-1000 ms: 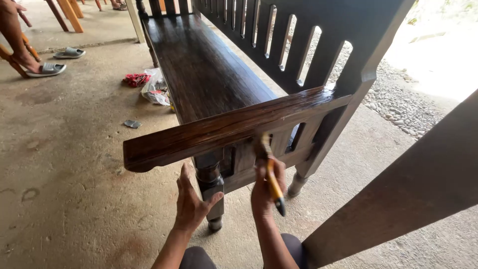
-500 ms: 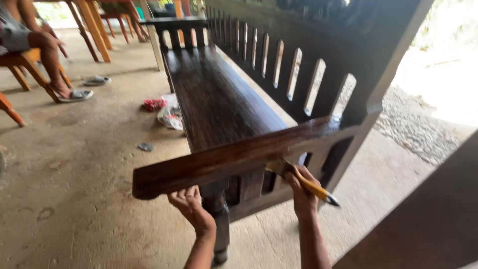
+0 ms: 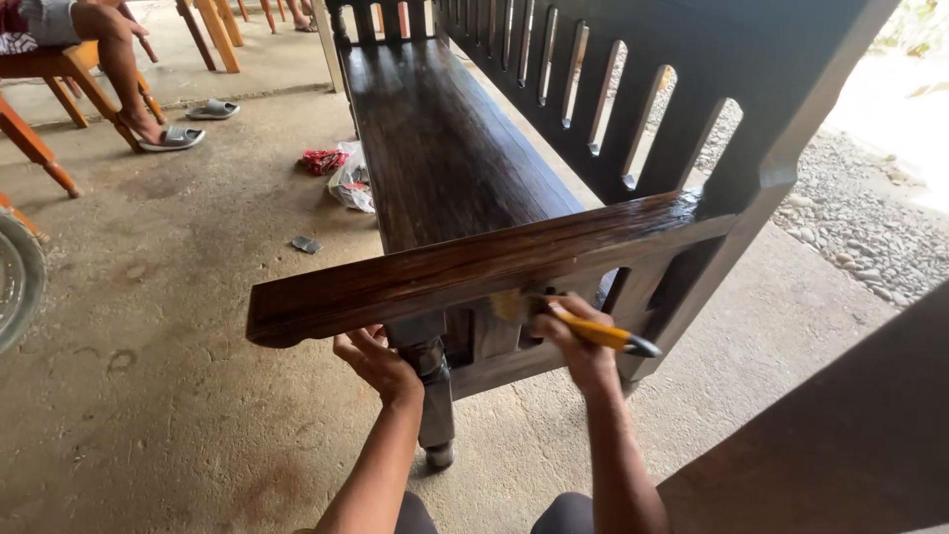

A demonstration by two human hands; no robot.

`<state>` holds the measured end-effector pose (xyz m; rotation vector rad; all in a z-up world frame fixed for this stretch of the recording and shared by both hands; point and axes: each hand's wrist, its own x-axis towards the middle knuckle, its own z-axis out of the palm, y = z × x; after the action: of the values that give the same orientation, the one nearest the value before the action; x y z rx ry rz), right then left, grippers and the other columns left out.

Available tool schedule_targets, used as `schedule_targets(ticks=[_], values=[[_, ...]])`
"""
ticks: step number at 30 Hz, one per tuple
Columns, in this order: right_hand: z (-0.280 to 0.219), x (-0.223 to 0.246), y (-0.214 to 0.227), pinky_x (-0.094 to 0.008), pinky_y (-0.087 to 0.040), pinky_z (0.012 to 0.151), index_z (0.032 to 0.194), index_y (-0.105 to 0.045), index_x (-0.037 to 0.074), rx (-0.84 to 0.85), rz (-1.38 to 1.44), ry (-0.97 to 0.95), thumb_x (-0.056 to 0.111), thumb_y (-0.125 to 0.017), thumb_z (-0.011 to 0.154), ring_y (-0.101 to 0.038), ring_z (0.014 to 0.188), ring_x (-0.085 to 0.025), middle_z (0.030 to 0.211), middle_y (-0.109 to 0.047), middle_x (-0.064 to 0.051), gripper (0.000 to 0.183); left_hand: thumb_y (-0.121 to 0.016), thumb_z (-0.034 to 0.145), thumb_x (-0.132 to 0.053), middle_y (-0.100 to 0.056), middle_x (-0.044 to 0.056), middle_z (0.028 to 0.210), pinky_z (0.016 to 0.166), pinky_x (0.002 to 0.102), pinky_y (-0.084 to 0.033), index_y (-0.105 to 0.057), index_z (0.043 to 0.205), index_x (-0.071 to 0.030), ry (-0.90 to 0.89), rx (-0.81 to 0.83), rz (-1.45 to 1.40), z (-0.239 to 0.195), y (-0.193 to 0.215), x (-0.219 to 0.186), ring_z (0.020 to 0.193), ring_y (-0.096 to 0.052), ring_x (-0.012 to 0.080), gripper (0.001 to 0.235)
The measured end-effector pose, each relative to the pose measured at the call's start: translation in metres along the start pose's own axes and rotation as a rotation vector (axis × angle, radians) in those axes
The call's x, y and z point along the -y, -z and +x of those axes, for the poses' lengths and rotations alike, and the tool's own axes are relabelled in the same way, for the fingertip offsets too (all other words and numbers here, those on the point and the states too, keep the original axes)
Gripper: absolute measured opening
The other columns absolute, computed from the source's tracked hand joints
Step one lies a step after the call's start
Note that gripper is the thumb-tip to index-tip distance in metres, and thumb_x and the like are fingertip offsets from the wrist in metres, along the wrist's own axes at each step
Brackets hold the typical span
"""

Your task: The person applies varnish to a wooden bench using a brush, covering the armrests, legs, and seat. They dip the brush into a can of varnish and systematically coat the wood surfaces.

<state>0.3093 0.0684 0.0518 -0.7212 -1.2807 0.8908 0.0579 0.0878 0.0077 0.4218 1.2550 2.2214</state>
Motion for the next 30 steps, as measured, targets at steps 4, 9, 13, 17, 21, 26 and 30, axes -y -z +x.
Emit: schedule_targets(ticks=[4,9,13,17,21,26,30], values=[[-0.017,-0.013,-0.042,-0.024,-0.057,0.071,0.106,-0.071,-0.004,0.096,-0.076,-0.003,0.006,-0.073,0.09,-0.068,0.08,-0.01,0.086,-0.065,-0.003,0.019,-0.047,0.097,-0.064,-0.054,0.013,0.114,0.088,0.035,-0.053,-0.032,0.148,-0.004,0.02,0.0,0.049,0.0,0.002,0.006,0.103,-0.057,0.0212,0.08],[-0.031,-0.019,-0.054,-0.025,-0.054,0.073,0.111,-0.073,-0.003,0.006,-0.14,0.045,0.009,-0.072,0.092,-0.065,0.08,-0.012,0.087,-0.067,-0.006,0.023,-0.05,0.098,-0.062,-0.06,0.017,0.109,0.082,0.033,-0.056,-0.033,0.145,-0.001,-0.005,0.012,0.033,-0.002,-0.001,-0.003,0.098,-0.062,0.0217,0.08],[-0.037,-0.019,-0.05,-0.028,-0.058,0.073,0.115,-0.07,-0.004,-0.27,0.103,0.043,0.014,-0.068,0.096,-0.068,0.077,-0.015,0.094,-0.07,-0.008,0.026,-0.051,0.097,-0.061,-0.066,0.02,0.103,0.075,0.033,-0.058,-0.034,0.143,0.0,0.021,0.061,-0.014,-0.001,0.003,0.001,0.092,-0.068,0.0227,0.079],[-0.011,-0.042,-0.017,-0.031,-0.062,0.069,0.114,-0.069,-0.006,-0.116,0.115,-0.06,0.014,-0.067,0.096,-0.073,0.076,-0.019,0.094,-0.073,-0.013,0.027,-0.05,0.1,-0.06,-0.068,0.02,0.096,0.07,0.034,-0.055,-0.04,0.146,0.002,0.011,0.113,-0.02,0.002,0.005,0.003,0.083,-0.066,0.0225,0.078],[0.007,-0.047,0.029,-0.031,-0.062,0.075,0.116,-0.068,-0.009,-0.061,0.183,-0.009,0.014,-0.066,0.102,-0.073,0.083,-0.02,0.098,-0.073,-0.015,0.027,-0.051,0.103,-0.058,-0.068,0.02,0.105,0.076,0.031,-0.056,-0.037,0.151,0.001,-0.026,0.166,-0.143,0.003,0.002,0.005,0.091,-0.068,0.0212,0.077],[0.021,-0.04,0.058,-0.035,-0.064,0.074,0.12,-0.064,-0.005,-0.285,0.515,0.079,0.014,-0.062,0.101,-0.073,0.089,-0.021,0.105,-0.072,-0.014,0.027,-0.044,0.102,-0.058,-0.068,0.019,0.113,0.08,0.031,-0.057,-0.037,0.154,-0.003,-0.037,0.161,0.018,-0.005,0.0,-0.012,0.096,-0.069,0.0212,0.076],[0.03,-0.051,0.077,-0.036,-0.064,0.074,0.119,-0.064,-0.005,-0.38,0.566,0.14,0.014,-0.063,0.103,-0.073,0.088,-0.02,0.104,-0.071,-0.013,0.024,-0.047,0.106,-0.057,-0.066,0.021,0.116,0.084,0.033,-0.057,-0.044,0.152,0.001,-0.117,0.174,-0.005,0.005,0.004,0.009,0.099,-0.068,0.0235,0.074]])
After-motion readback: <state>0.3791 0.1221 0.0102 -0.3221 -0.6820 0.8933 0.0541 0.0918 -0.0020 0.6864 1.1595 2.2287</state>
